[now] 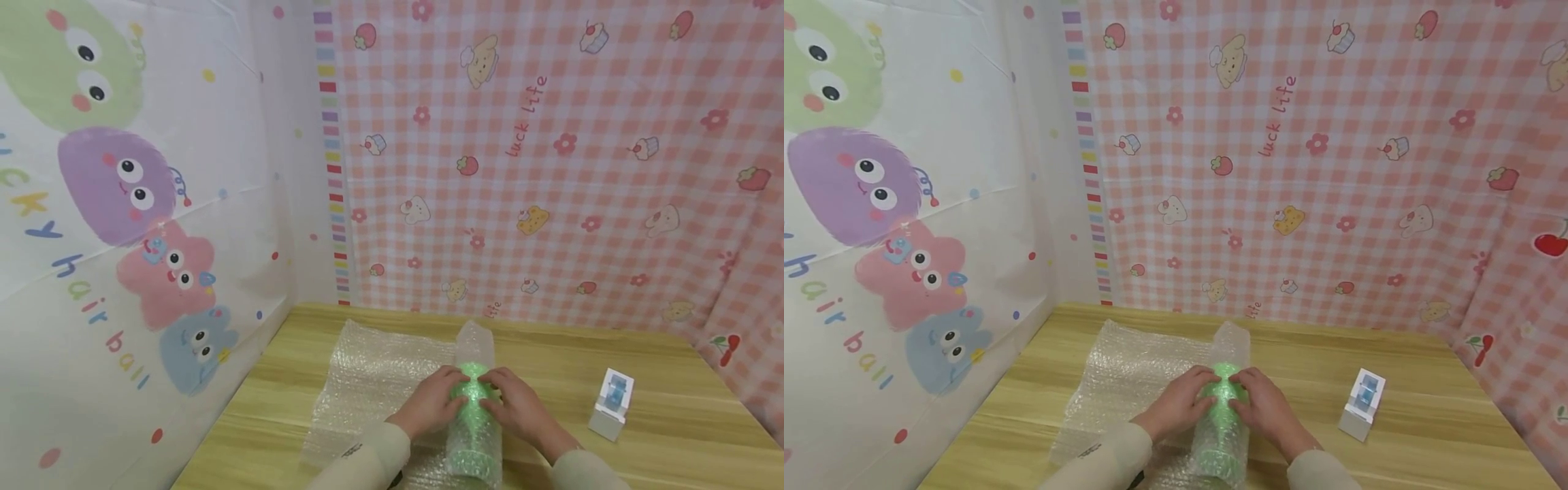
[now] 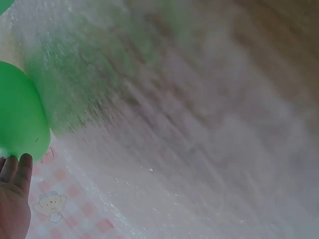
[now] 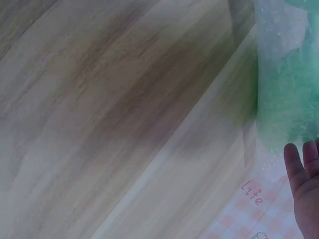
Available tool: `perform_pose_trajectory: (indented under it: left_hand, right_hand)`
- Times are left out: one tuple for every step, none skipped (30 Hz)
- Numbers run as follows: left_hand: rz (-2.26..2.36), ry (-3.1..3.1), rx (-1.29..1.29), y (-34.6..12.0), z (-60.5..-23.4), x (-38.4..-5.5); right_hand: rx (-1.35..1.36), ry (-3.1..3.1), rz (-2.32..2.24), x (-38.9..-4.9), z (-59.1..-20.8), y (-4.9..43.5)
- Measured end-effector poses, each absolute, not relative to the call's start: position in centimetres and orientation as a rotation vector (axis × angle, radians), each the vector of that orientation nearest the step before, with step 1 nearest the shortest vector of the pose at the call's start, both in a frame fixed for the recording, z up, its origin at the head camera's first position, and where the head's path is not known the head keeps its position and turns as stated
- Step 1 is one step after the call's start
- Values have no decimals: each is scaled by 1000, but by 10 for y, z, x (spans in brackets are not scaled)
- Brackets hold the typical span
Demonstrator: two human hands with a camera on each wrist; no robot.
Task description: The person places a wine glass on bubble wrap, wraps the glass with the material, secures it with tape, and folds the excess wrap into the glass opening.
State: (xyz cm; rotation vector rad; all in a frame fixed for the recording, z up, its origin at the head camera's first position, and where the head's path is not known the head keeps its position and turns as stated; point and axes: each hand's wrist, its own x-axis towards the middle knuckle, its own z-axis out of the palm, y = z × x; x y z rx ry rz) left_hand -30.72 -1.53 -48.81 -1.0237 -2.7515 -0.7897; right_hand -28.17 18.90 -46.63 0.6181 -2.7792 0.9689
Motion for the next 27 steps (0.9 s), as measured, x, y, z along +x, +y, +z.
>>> perform_pose_trajectory:
  left_hand:
    - [-800, -2757, -1019, -16, -488, -307]
    - [-818, -2763, -1013, -16, -488, -308]
    - [-837, -2768, -1006, -17, -488, -308]
    - [-857, -2771, -1000, -17, -488, -308]
    - [-886, -2770, -990, -17, -488, -308]
    - [-904, -2768, -983, -18, -488, -308]
    - [-916, -2764, -980, -18, -489, -309]
    - [-923, -2760, -974, -19, -489, -309]
    - [-921, -2752, -972, -19, -490, -309]
    - [-917, -2740, -975, -19, -490, -309]
    - [-911, -2732, -979, -19, -491, -309]
    - [-902, -2725, -983, -20, -492, -309]
    - [-887, -2718, -987, -20, -492, -309]
    - [-876, -2714, -991, -20, -493, -309]
    - [-873, -2712, -996, -21, -493, -309]
    - [-871, -2714, -999, -21, -494, -309]
    - [-871, -2722, -998, -21, -494, -309]
    - [-876, -2726, -998, -22, -493, -308]
    - [-879, -2735, -994, -22, -493, -308]
    - [-883, -2740, -991, -22, -493, -308]
    - [-885, -2745, -989, -23, -492, -307]
    - [-885, -2749, -985, -23, -492, -307]
    - [-885, -2750, -982, -23, -492, -307]
    - [-883, -2748, -978, -23, -492, -307]
    - [-882, -2753, -971, -23, -492, -308]
    - [-886, -2753, -966, -24, -493, -308]
    - [-891, -2759, -959, -24, -494, -309]
  right_hand:
    - [624, -2776, 979, -282, -467, 189]
    - [627, -2777, 991, -283, -466, 189]
    - [635, -2774, 1002, -283, -466, 188]
    - [646, -2769, 1007, -284, -466, 188]
    - [657, -2764, 1012, -284, -466, 188]
    - [665, -2759, 1017, -284, -466, 188]
    - [666, -2756, 1021, -284, -466, 187]
    - [664, -2752, 1029, -284, -465, 187]
    - [662, -2747, 1032, -285, -465, 186]
    - [661, -2741, 1035, -285, -465, 186]
    - [660, -2737, 1040, -285, -465, 186]
    - [663, -2734, 1039, -285, -465, 186]
    - [669, -2729, 1036, -285, -465, 186]
    - [679, -2727, 1026, -285, -465, 186]
    - [693, -2727, 1011, -285, -465, 186]
    - [707, -2726, 998, -286, -465, 186]
    - [718, -2727, 980, -286, -465, 185]
    - [728, -2726, 958, -286, -465, 185]
    - [736, -2725, 936, -286, -465, 185]
    - [744, -2725, 912, -286, -465, 184]
    - [750, -2721, 889, -286, -465, 183]
    - [756, -2717, 864, -286, -465, 182]
    - [754, -2714, 846, -286, -465, 181]
    - [754, -2712, 828, -286, -465, 180]
    - [747, -2714, 823, -285, -464, 179]
    - [736, -2718, 821, -285, -464, 179]
    - [723, -2723, 829, -285, -463, 178]
